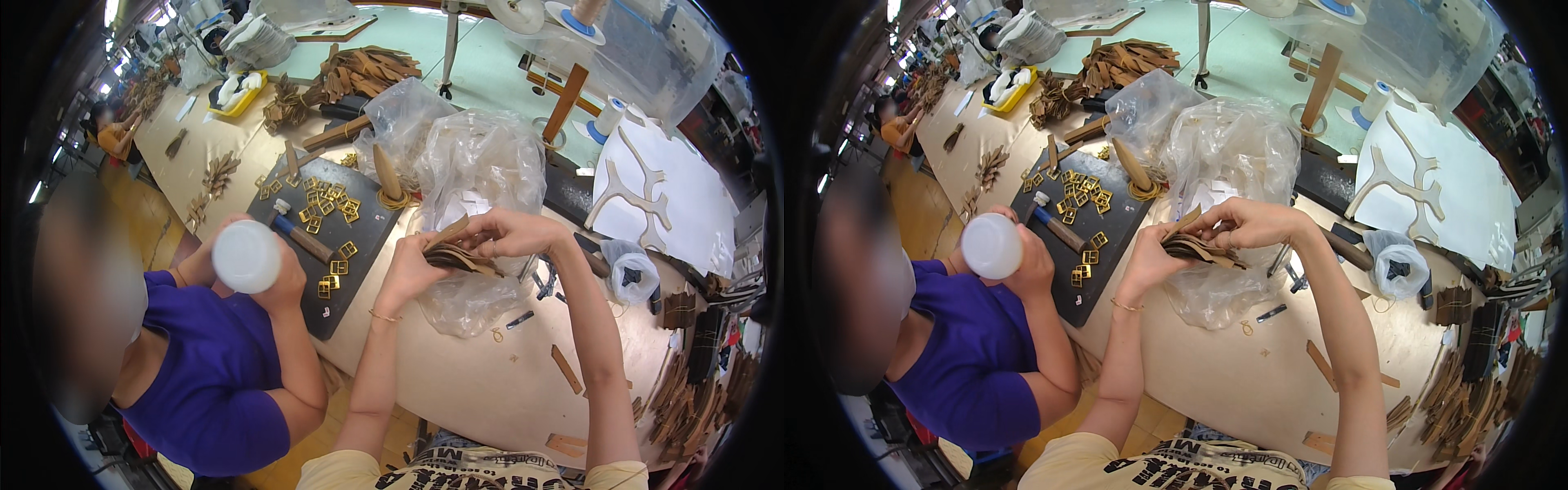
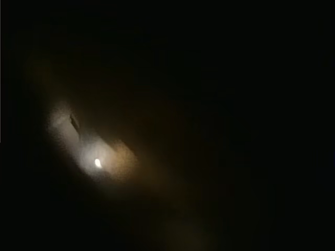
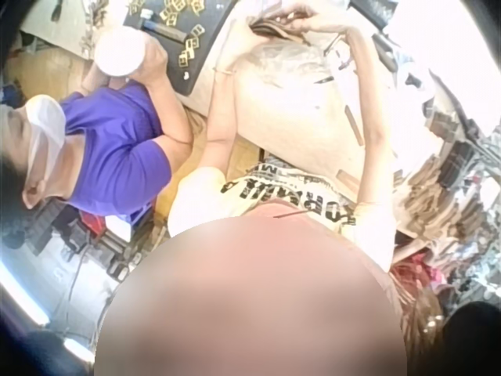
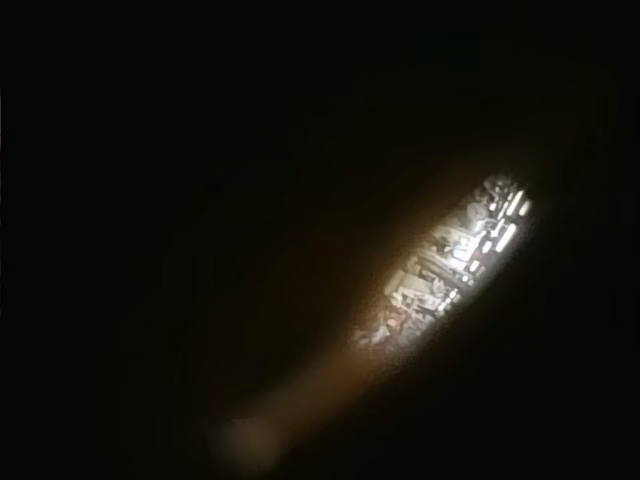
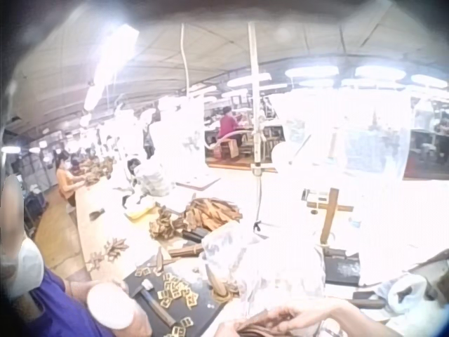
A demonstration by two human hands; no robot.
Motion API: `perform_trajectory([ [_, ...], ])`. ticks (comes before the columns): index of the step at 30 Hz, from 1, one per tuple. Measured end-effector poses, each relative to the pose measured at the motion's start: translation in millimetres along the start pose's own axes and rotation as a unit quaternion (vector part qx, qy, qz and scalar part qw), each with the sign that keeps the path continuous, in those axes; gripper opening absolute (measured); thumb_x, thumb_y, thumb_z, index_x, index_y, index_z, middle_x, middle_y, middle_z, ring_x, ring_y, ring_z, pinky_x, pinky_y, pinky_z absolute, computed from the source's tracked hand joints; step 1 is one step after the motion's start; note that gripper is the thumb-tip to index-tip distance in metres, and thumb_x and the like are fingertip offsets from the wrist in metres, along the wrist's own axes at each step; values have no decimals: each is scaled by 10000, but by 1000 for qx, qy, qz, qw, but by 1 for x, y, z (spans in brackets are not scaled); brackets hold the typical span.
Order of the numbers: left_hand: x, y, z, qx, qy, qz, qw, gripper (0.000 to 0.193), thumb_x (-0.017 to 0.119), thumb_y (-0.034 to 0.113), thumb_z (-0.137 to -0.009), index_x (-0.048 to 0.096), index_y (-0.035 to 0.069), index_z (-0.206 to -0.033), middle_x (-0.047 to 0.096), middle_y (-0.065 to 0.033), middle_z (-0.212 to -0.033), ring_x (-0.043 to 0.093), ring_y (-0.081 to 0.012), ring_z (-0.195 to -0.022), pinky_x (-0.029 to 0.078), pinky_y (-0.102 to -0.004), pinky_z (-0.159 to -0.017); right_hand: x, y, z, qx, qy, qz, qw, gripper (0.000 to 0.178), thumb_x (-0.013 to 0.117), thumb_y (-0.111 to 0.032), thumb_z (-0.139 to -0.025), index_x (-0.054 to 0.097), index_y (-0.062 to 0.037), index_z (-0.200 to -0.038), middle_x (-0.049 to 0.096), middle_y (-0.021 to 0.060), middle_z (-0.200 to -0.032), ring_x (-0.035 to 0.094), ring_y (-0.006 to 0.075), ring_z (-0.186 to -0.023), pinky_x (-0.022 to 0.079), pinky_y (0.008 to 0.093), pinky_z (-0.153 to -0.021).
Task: The person assembles small craft components by applying glue to thin wooden sticks and attaching black rectangular pieces. They handle the sticks and black pieces by hand, arranging them on the table and occasionally bundling them together.
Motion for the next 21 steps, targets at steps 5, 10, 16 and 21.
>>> perform_trajectory([
  [5,-1,17,7,188,121,-165,961,469,821,-4,-642,692,0,-1093,721,-131,-895,696,-239,-764,541,-324,-707,-2,-5,5,-12,35,15,999,314,599,-21,-895,678,-34,-1199,609,33,-1002,574,126,-853,487,291,-766],
  [10,5,26,13,386,245,-282,843,464,745,30,-749,632,27,-1199,715,-137,-977,694,-277,-782,533,-363,-675,2,-37,20,-64,86,127,986,314,646,-2,-855,704,-94,-1149,574,47,-984,568,184,-880,484,326,-781],
  [16,12,16,17,473,318,-246,784,466,733,53,-792,600,-3,-1235,719,-145,-1001,701,-268,-793,524,-344,-660,17,-63,39,-96,122,173,973,377,688,27,-830,704,-130,-1172,588,79,-959,595,208,-735,509,352,-688],
  [21,14,18,13,435,306,-209,821,477,767,55,-767,621,-21,-1215,716,-145,-1011,699,-283,-825,537,-357,-702,18,-62,38,-146,194,326,914,363,706,21,-770,704,-112,-1109,603,69,-905,610,274,-785,516,379,-711],
])
Point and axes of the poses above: each hand's wrist, its own z-axis away from the middle knuckle, its own x-axis out of the palm, y = z × x, the point moved 3 cm from there along -z, towards the middle knuckle
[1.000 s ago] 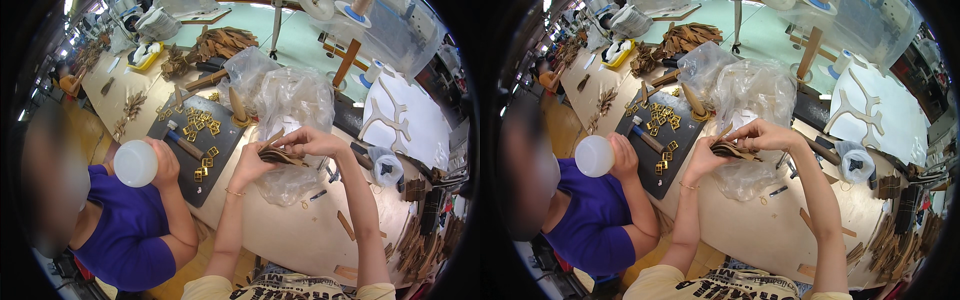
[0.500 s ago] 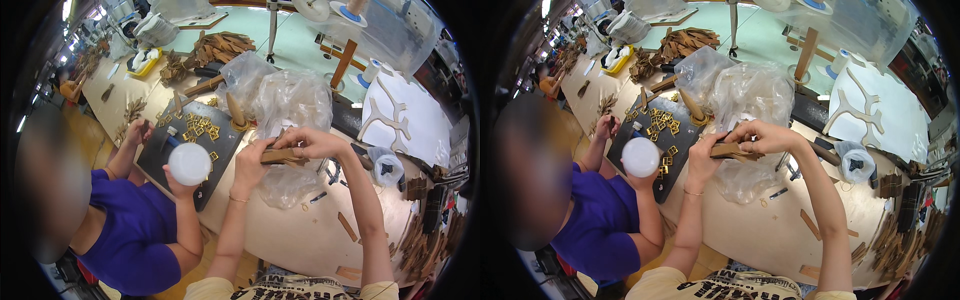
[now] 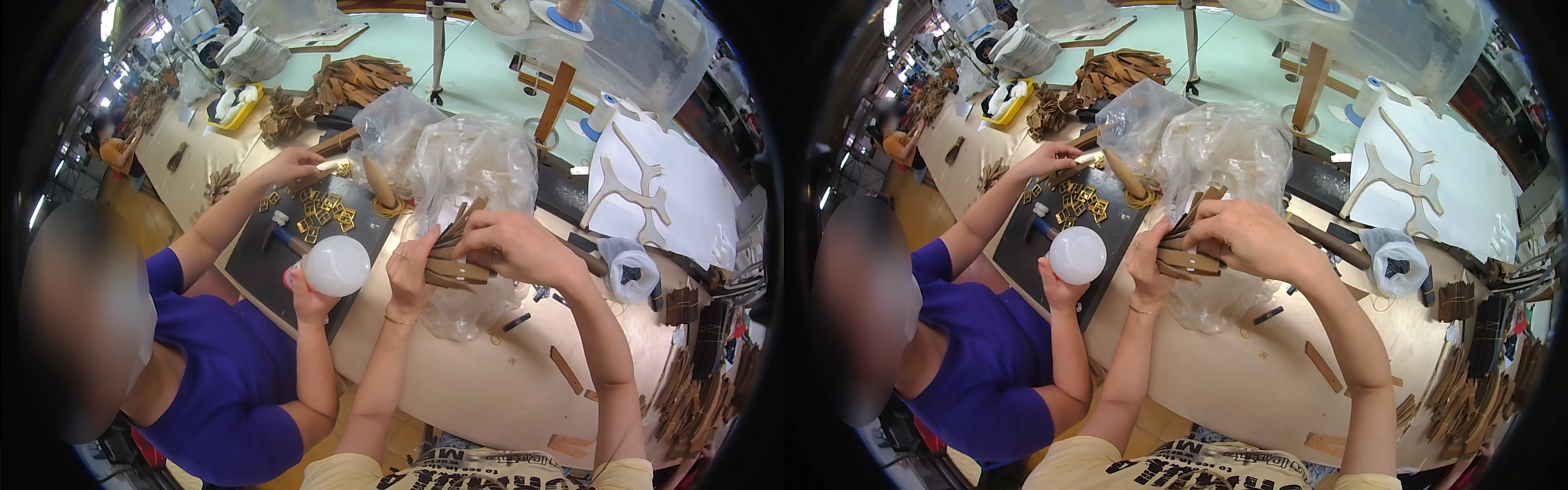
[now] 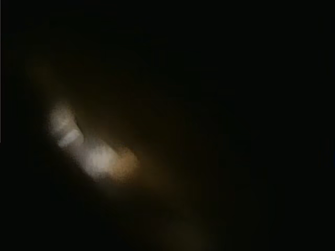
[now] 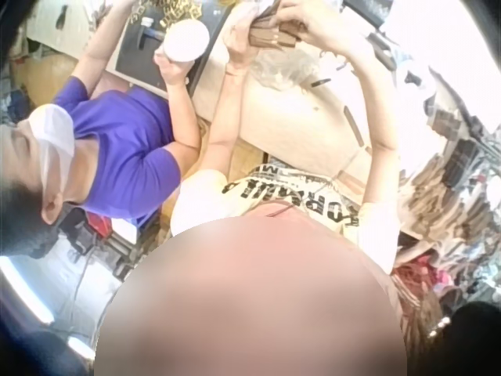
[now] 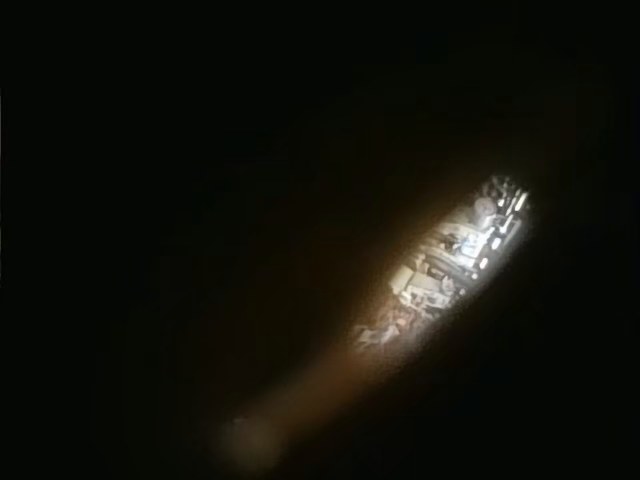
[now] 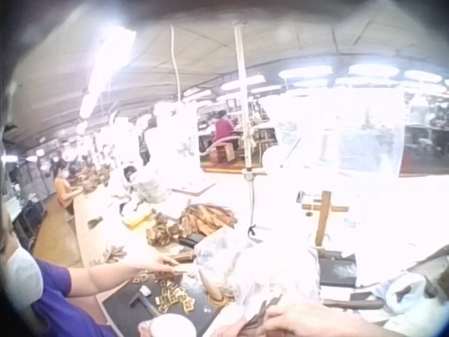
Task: The person assembles small craft components by applying glue to thin wooden sticks and attaching black rectangular pieces. They handle the sticks and black pieces by hand, arranging them on the table and occasionally bundling them together.
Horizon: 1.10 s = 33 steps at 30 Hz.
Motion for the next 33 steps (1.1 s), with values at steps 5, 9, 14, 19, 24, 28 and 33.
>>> perform_trajectory([
  [5,9,-7,0,-279,-73,98,952,479,792,-35,-731,640,-69,-1183,717,-142,-1041,693,-254,-915,540,-332,-839,-5,18,-8,0,171,198,965,103,678,-125,-861,721,-66,-933,662,71,-924,651,278,-797,506,376,-693],
  [9,7,-33,12,-513,-8,319,796,395,799,59,-830,648,-55,-1176,714,-75,-1085,658,-146,-964,502,-281,-921,-6,65,-15,137,235,-46,961,118,657,-132,-902,704,-24,-900,657,150,-821,628,258,-710,484,388,-664],
  [14,1,-46,23,-520,-12,577,630,543,731,265,-924,509,-17,-1332,553,-13,-961,461,-75,-705,390,-238,-619,32,89,-5,239,40,127,962,257,710,-215,-872,708,-28,-1047,679,183,-1023,660,342,-812,513,443,-730],
  [19,7,-37,27,-490,-45,699,519,586,769,274,-888,490,2,-1326,572,-44,-1044,486,-84,-725,403,-247,-617,31,66,4,242,134,12,961,477,722,-251,-888,606,-11,-1284,656,173,-1153,672,274,-866,529,389,-767],
  [24,13,-11,28,-474,-117,771,409,581,698,313,-927,471,6,-1366,585,-49,-1080,472,-85,-721,397,-249,-643,26,32,22,191,164,-411,876,625,771,-185,-876,506,-1,-1411,613,59,-1175,590,81,-848,497,250,-753],
  [28,21,27,28,-466,-180,790,356,479,620,326,-967,504,42,-1335,627,-66,-1055,533,-107,-731,425,-280,-638,22,9,47,160,128,-501,841,562,799,-101,-838,561,31,-1330,658,39,-1069,608,70,-802,498,241,-718],
  [33,26,85,30,-498,-259,747,358,511,579,360,-994,476,15,-1357,624,-110,-1119,609,-180,-853,486,-316,-702,16,-15,111,253,227,-498,798,292,807,-103,-832,678,8,-1070,667,-1,-793,605,55,-701,491,220,-677],
])
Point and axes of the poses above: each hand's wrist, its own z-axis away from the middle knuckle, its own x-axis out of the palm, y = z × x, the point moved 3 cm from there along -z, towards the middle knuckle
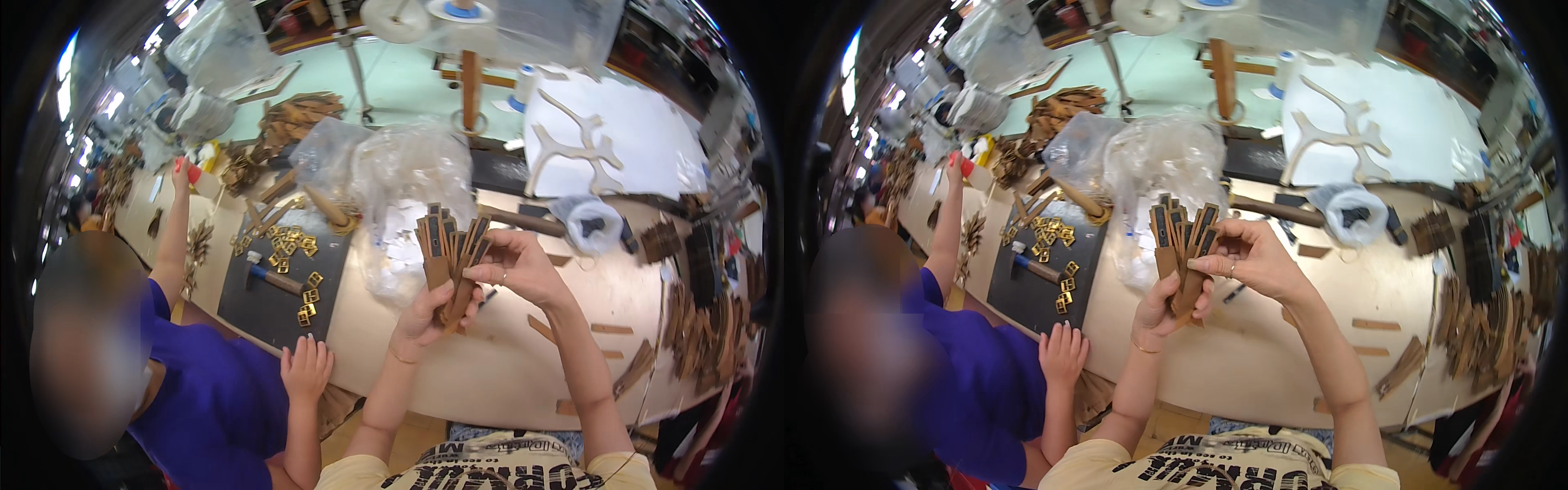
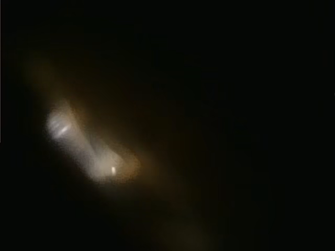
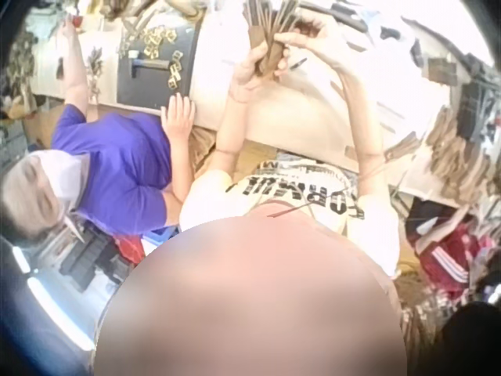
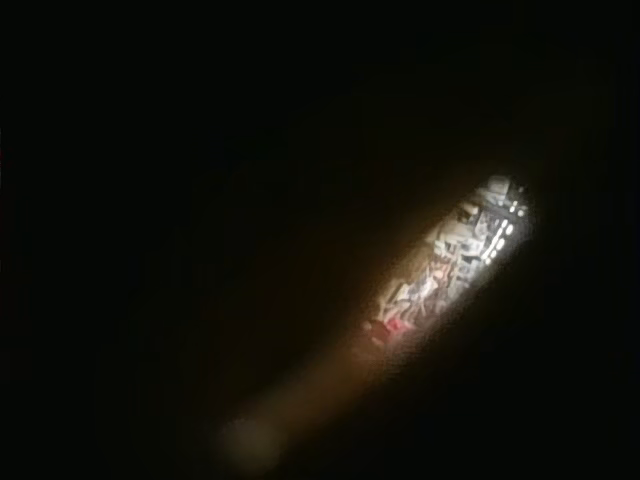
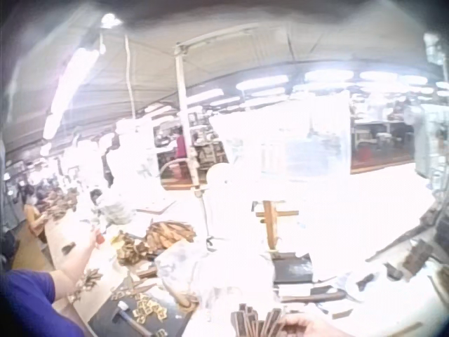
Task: The person assembles small craft components by applying glue to thin wooden sticks and attaching black rectangular pieces. They handle the sticks and black pieces by hand, arranging them on the table and occasionally bundling them together.
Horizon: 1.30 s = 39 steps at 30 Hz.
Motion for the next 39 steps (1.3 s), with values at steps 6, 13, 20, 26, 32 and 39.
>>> perform_trajectory([
  [6,37,-43,6,-71,20,-54,996,510,600,299,-985,456,0,-1372,633,-159,-1125,662,-238,-944,558,-359,-766,-21,4,77,-77,109,82,988,223,840,-107,-795,699,19,-913,646,5,-767,583,56,-678,485,224,-631],
  [13,62,-63,20,-116,21,-167,979,550,737,220,-885,505,-24,-1320,646,-120,-1050,662,-224,-927,558,-361,-813,-29,21,128,-124,109,208,964,236,843,-86,-774,698,16,-929,665,59,-814,638,103,-735,526,262,-656],
  [20,68,-74,44,-51,77,-776,624,509,740,5,-694,625,51,-1188,672,-169,-1046,643,-366,-961,495,-431,-843,-43,91,166,101,-73,-88,988,962,811,-55,-797,233,-76,-1565,482,118,-1413,524,211,-1277,445,337,-1088],
  [26,63,-98,62,-58,53,-861,502,547,756,18,-682,615,112,-1202,626,-92,-1140,613,-305,-1023,463,-413,-868,-27,125,196,131,19,-39,990,1001,881,-101,-725,297,-50,-1537,369,139,-1506,340,256,-1426,329,418,-1165],
  [32,66,-106,54,112,-42,-933,340,425,641,95,-801,622,88,-1225,639,-35,-1027,621,-191,-944,453,-368,-868,-23,83,201,-2,79,437,896,1319,906,-559,-571,207,-46,-1565,348,214,-1522,368,336,-1410,306,464,-1154],
  [39,82,-95,45,237,-103,-927,271,433,619,143,-839,631,119,-1272,618,5,-980,594,-142,-907,429,-347,-834,-9,84,176,37,50,410,910,1247,905,-362,-597,180,7,-1542,615,273,-1142,586,391,-1119,441,465,-984],
])
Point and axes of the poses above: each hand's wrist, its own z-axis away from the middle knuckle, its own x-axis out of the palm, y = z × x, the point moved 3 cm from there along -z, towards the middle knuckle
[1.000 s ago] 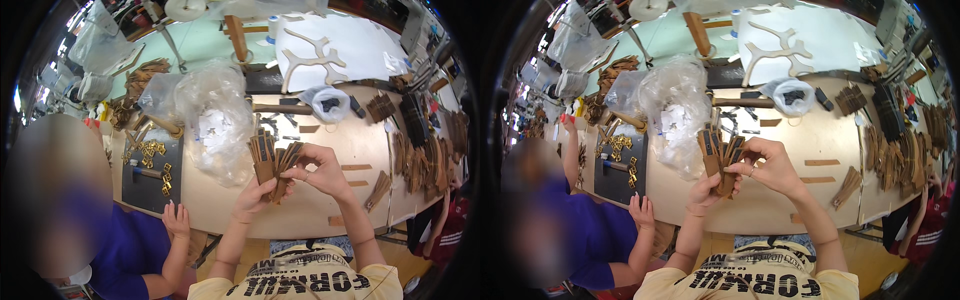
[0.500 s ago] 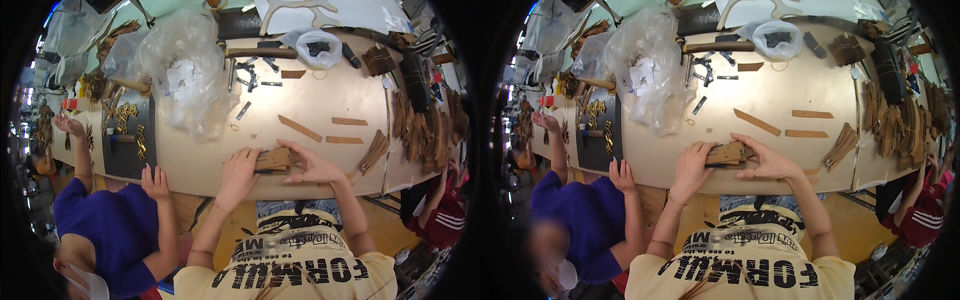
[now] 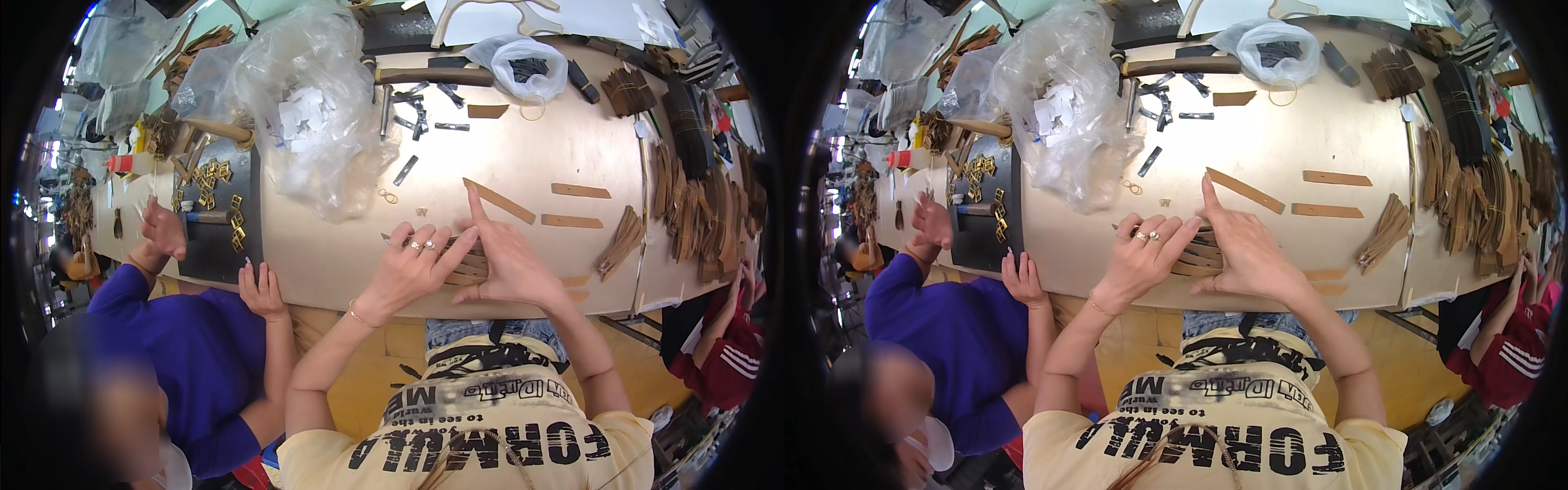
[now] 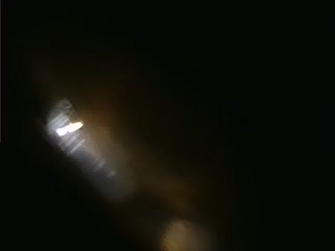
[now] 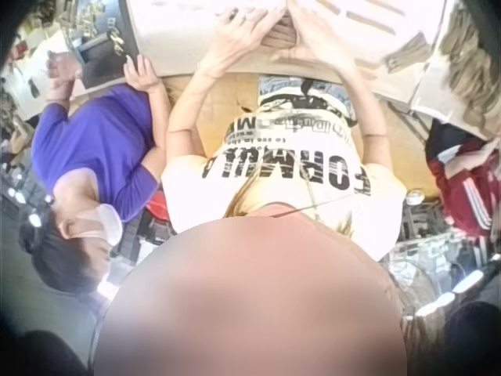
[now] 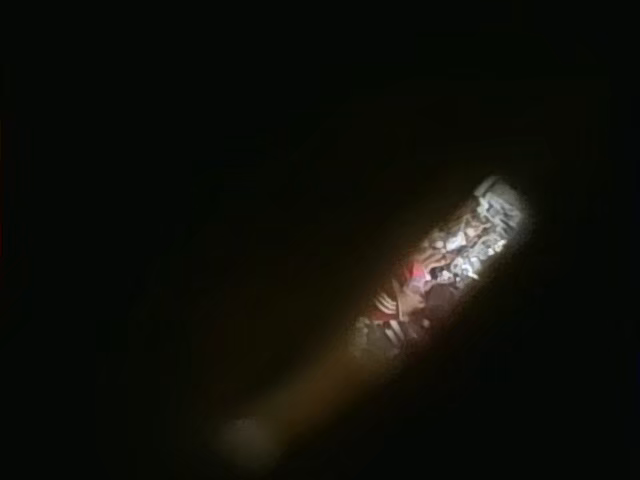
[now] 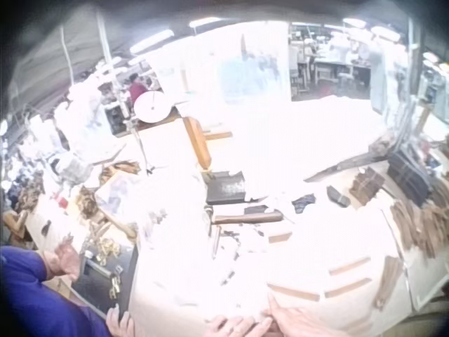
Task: The person assembles small craft components by applying glue to thin wooden sticks and attaching black rectangular pieces. They handle the sticks and black pieces by hand, arranging them on the table and occasionally bundling them together.
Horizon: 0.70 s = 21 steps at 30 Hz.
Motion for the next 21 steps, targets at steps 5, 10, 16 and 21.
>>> perform_trajectory([
  [5,-5,-4,-10,29,30,-16,999,408,628,160,-869,639,165,-1277,618,18,-980,592,-132,-914,406,-333,-864,12,8,-2,76,-27,-56,995,606,760,-120,-677,598,31,-1242,648,199,-724,649,374,-731,515,440,-713],
  [10,-7,-3,-21,-6,15,-28,999,483,606,140,-886,560,171,-1366,623,-10,-1176,567,-167,-1148,331,-385,-1043,20,14,0,153,-34,-210,965,326,779,-85,-688,668,42,-967,696,144,-811,663,234,-755,518,363,-700],
  [16,-19,-20,-11,-209,8,-5,978,776,677,166,-826,326,83,-1513,398,-181,-1502,346,-338,-1424,180,-460,-1197,20,17,-9,161,-21,-305,938,352,781,-96,-752,667,56,-1049,722,89,-922,648,119,-837,533,301,-772],
  [21,-7,-22,24,-431,144,497,739,894,695,121,-811,206,26,-1553,308,-226,-1560,314,-370,-1449,235,-478,-1190,13,19,-17,173,5,-350,921,342,789,-125,-777,676,38,-1056,708,64,-939,616,96,-836,523,279,-767],
])
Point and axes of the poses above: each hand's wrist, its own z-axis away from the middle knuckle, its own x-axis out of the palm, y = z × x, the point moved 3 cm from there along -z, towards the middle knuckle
